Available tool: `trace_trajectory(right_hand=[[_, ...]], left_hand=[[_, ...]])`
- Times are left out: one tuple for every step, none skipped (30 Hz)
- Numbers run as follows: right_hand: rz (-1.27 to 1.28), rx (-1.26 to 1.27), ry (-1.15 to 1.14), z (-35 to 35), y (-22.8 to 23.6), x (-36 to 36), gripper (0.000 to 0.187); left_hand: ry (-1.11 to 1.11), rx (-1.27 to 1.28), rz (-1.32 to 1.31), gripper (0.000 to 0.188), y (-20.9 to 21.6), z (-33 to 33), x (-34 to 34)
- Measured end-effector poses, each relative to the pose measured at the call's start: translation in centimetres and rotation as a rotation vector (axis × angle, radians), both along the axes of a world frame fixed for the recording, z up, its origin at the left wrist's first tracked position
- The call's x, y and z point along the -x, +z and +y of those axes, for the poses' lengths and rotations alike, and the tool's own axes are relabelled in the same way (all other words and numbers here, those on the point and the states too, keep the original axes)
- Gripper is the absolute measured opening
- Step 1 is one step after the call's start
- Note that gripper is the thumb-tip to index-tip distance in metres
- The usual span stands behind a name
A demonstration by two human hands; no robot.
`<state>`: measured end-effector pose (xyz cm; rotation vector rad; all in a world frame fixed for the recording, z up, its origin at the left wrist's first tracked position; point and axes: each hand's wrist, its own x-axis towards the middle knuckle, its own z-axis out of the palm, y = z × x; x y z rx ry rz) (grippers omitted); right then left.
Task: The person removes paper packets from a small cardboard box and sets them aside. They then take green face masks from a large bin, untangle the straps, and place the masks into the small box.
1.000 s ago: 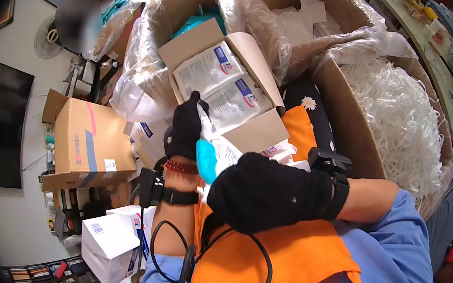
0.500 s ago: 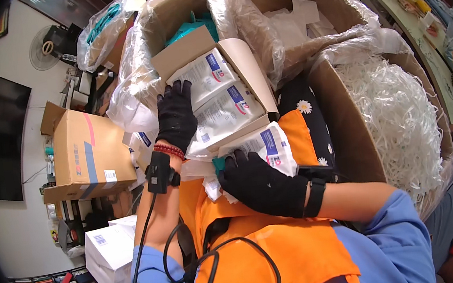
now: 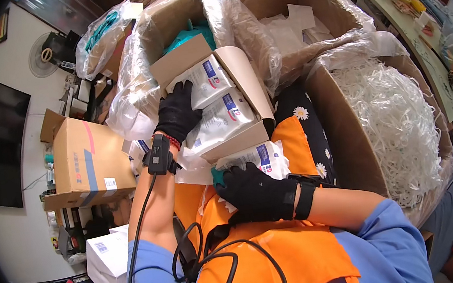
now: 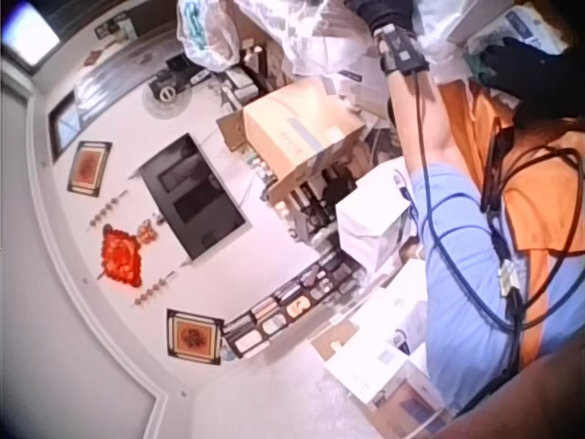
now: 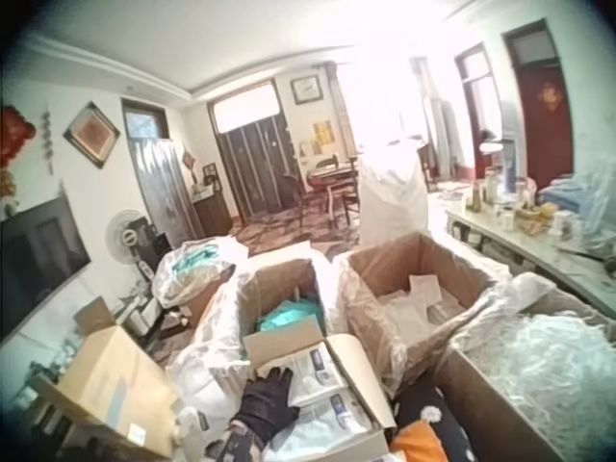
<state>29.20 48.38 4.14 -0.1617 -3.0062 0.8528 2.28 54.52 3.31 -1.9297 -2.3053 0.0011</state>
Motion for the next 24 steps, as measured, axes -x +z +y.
trace_trajectory(right_hand=[[0.114,0.043,0.023,0.4,0.0,-0.2,0.063],[0.229,0.086,0.047,0.7,0.1,-0.4,0.056],[0.228,0.083,0.043,1.0,0.0,-0.5,0.056],[0.297,0.125,0.072,1.3,-0.1,-0.6,0.053],[0.365,0.168,0.105,1.5,-0.1,-0.5,0.049],[0.367,0.167,0.113,1.7,0.2,-0.4,0.049],[0.351,0.168,0.073,2.2,0.7,-0.6,0.045],[0.335,0.169,0.034,2.6,1.1,-0.7,0.040],[0.278,0.174,0.011,3.1,1.4,-0.6,0.034],[0.278,0.174,0.013,3.1,1.9,-0.6,0.034],[0.274,0.178,-0.001,3.1,2.3,-0.5,0.033],[0.270,0.183,-0.016,3.0,2.5,-0.5,0.032],[0.267,0.182,-0.011,2.9,2.4,-0.3,0.032],[0.273,0.205,0.007,2.6,2.3,-0.2,0.032],[0.278,0.228,0.023,2.4,2.3,-0.2,0.031],[0.276,0.225,0.024,2.3,2.3,-0.3,0.031],[0.275,0.220,0.007,2.2,2.3,-0.4,0.032],[0.275,0.214,-0.010,2.2,2.4,-0.5,0.032],[0.275,0.214,-0.014,2.3,2.2,-0.6,0.032],[0.264,0.211,-0.009,2.5,1.9,-0.7,0.032],[0.254,0.209,-0.003,2.7,1.7,-0.8,0.033],[0.255,0.209,-0.004,2.9,1.7,-0.9,0.033],[0.175,0.196,0.017,3.0,1.9,-1.0,0.038],[0.095,0.183,0.039,3.1,2.2,-1.1,0.043]], left_hand=[[-0.005,-0.002,0.000,0.075,0.0,0.1,0.0],[-0.010,0.005,-0.041,0.073,0.1,0.2,0.0],[-0.015,0.013,-0.082,0.070,0.2,0.2,0.2],[-0.013,0.011,-0.079,0.070,-0.2,0.1,1.0],[-0.007,-0.033,-0.179,0.068,-0.8,-0.2,2.1],[-0.001,-0.077,-0.279,0.067,-1.4,-0.5,3.0],[-0.009,-0.074,-0.282,0.067,-1.0,-0.3,2.5],[-0.044,-0.018,-0.197,0.065,0.3,-0.2,1.7],[-0.080,0.036,-0.111,0.064,1.0,-0.1,0.9],[-0.078,0.036,-0.111,0.064,1.1,-0.1,0.4],[-0.084,-0.051,-0.017,0.066,1.1,-0.1,-0.2],[-0.091,-0.138,0.077,0.068,1.0,0.1,-0.8],[-0.085,-0.135,0.057,0.069,0.6,0.4,-1.0],[-0.081,-0.136,0.055,0.069,0.4,0.6,-0.9],[-0.066,-0.106,-0.014,0.070,0.2,0.9,-0.8],[-0.054,-0.076,-0.083,0.071,-0.2,1.2,-0.7],[-0.053,-0.048,-0.090,0.067,-0.5,1.3,-0.6],[-0.052,-0.051,-0.091,0.067,-0.8,1.3,-0.4],[-0.063,-0.075,-0.101,0.064,-1.1,1.3,-0.2],[-0.073,-0.100,-0.109,0.061,-1.3,1.3,-0.1],[-0.076,-0.099,-0.109,0.061,-1.6,1.6,0.0],[-0.038,-0.080,-0.154,0.058,-1.4,1.9,0.0],[0.001,-0.062,-0.198,0.055,-1.3,2.1,0.0],[0.002,-0.061,-0.197,0.055,-1.1,2.1,0.0]])
